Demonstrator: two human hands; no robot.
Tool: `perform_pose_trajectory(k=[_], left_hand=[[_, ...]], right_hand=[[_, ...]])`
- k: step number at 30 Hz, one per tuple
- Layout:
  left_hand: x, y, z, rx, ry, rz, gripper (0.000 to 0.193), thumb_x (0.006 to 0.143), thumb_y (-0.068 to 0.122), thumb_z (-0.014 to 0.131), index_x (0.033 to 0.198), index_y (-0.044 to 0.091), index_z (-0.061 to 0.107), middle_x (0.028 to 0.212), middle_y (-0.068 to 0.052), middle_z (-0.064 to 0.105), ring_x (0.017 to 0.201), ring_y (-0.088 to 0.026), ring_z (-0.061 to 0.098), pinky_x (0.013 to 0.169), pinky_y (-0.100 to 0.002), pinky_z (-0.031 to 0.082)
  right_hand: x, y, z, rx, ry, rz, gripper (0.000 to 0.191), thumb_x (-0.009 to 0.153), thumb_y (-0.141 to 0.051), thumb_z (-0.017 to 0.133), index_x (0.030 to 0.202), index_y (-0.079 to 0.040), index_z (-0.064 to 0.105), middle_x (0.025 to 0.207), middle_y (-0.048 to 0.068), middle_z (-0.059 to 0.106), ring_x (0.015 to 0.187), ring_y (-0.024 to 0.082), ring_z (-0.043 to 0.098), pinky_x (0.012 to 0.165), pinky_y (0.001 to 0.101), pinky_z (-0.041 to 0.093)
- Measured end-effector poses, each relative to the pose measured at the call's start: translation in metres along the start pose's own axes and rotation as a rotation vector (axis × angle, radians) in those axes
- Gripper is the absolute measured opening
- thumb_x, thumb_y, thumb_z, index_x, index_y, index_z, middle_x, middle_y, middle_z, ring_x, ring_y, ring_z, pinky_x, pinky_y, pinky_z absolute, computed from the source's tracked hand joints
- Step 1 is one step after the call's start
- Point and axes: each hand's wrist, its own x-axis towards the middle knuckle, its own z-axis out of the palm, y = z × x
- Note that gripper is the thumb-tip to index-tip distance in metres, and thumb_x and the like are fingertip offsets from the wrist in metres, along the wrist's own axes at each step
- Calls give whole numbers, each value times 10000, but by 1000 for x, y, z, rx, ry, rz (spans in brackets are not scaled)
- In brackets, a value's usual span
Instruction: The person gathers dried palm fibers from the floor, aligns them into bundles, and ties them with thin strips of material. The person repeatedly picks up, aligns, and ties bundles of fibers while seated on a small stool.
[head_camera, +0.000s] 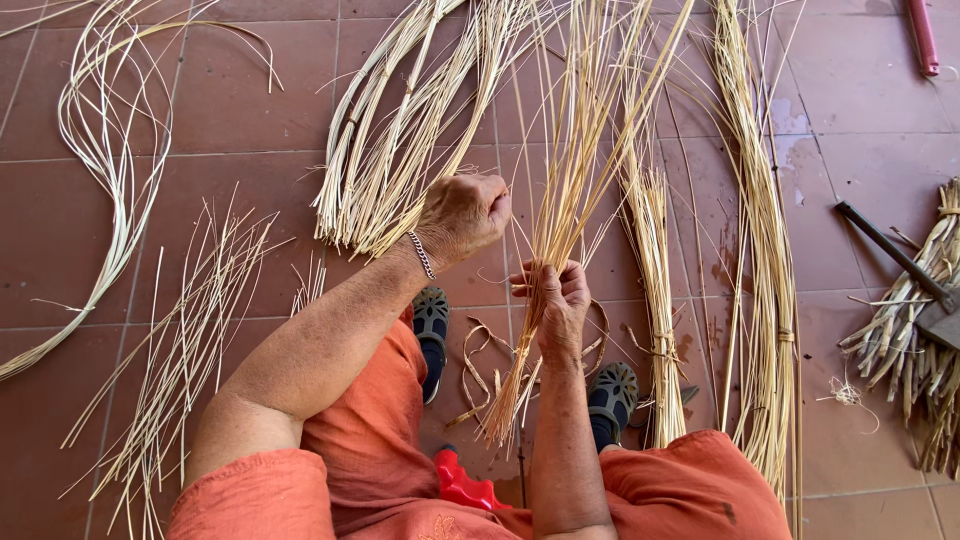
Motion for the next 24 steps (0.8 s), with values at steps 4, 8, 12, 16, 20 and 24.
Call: perform_pose_trajectory(k=[4,8,12,16,20,24], left_hand=[[-1,4,0,-147,59,131,184,968,93,661,797,63,724,677,-63,713,538,-123,645,479,-248,552],[-1,11,-2,-692,-40,-67,161,992,147,642,997,45,767,834,-79,779,652,-90,735,553,-211,628],[4,13,-2,-1159,-188,-238,215,1019,154,602,1137,28,729,893,-66,778,733,-77,766,632,-227,679],[6,12,-2,-913,-143,-267,207,991,200,665,1080,26,734,836,-56,773,677,-63,750,583,-214,665],[6,10,-5,-848,-172,-378,230,945,248,733,954,18,735,735,-60,747,585,-72,726,505,-214,633],[6,10,-7,-696,-201,-373,284,928,298,769,903,17,737,675,-59,730,504,-93,681,439,-227,562]], right_hand=[[0,1,1,43,-10,-10,207,1027,-212,650,1043,-32,550,1007,172,737,845,262,763,677,367,642],[-1,-1,3,9,-6,-26,213,1017,-210,664,1054,-29,557,1015,171,737,854,255,759,689,365,642],[-3,-4,7,-34,2,-20,223,1011,-219,672,1046,-34,553,1032,172,743,863,236,758,686,353,636],[-4,-5,10,-17,4,-27,218,1009,-211,680,1045,-41,547,1045,176,745,864,226,756,693,342,627],[-5,-2,13,2,-12,-35,208,1014,-197,678,1047,-42,542,1064,180,744,880,219,749,704,332,618],[-8,0,16,-6,-33,-24,201,1023,-188,674,1057,-37,546,1081,181,737,902,213,739,724,328,613]])
